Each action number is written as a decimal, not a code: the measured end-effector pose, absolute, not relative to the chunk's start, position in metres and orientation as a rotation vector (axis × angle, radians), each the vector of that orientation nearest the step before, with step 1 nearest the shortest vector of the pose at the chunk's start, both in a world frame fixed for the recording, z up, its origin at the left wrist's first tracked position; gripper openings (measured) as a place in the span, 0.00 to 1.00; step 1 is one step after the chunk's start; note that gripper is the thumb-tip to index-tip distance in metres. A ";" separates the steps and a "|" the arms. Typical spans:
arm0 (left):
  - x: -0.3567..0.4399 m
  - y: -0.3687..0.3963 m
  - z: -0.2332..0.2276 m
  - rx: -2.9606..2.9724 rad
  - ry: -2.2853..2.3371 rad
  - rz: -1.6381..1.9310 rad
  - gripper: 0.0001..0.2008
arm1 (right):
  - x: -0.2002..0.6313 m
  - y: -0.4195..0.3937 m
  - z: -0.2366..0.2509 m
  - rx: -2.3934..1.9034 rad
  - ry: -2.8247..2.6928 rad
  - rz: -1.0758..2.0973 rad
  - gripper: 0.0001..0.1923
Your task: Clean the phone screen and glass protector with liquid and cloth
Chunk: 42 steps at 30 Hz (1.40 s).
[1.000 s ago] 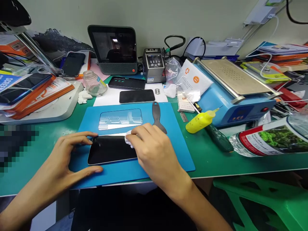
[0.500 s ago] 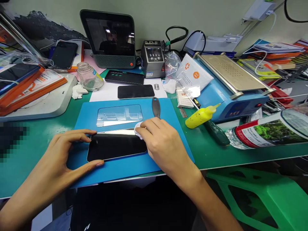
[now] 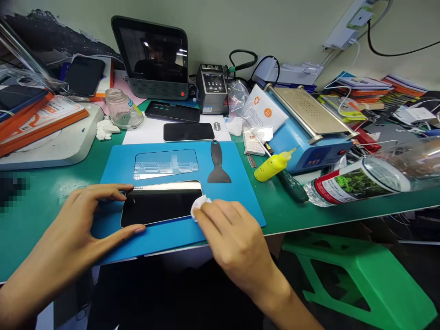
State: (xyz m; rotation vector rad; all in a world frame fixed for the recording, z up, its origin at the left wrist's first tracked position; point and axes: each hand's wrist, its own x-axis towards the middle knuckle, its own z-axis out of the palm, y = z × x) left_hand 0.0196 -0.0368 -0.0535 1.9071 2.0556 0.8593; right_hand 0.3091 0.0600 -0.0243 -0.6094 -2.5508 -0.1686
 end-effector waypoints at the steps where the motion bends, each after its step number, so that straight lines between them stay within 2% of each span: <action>1: 0.019 -0.037 -0.054 1.907 2.055 0.859 0.27 | 0.313 0.063 -0.025 -0.631 -2.547 -0.175 0.14; 8: 0.018 -0.037 -0.056 1.921 2.033 0.872 0.26 | 0.328 0.065 -0.026 -0.819 -2.195 -0.039 0.16; 14: 0.019 -0.036 -0.055 1.932 2.019 0.876 0.27 | 0.308 0.057 -0.035 -0.784 -2.299 0.227 0.14; 20: 0.012 -0.038 -0.051 1.893 1.870 0.893 0.23 | 0.297 0.050 -0.041 -0.615 -2.382 0.039 0.18; 27: 0.008 -0.044 -0.042 1.743 1.786 0.890 0.21 | 0.262 0.036 -0.039 -0.527 -2.438 -0.051 0.14; 33: 0.010 -0.048 -0.038 1.595 1.734 0.955 0.31 | 0.219 0.027 -0.043 -0.444 -2.427 -0.031 0.11; 38: 0.011 -0.045 -0.040 1.577 1.770 1.027 0.26 | 0.207 0.026 -0.037 -0.360 -2.462 -0.012 0.12; 42: 0.010 -0.043 -0.040 1.495 1.815 1.040 0.22 | 0.258 0.045 -0.026 -0.501 -2.439 0.050 0.15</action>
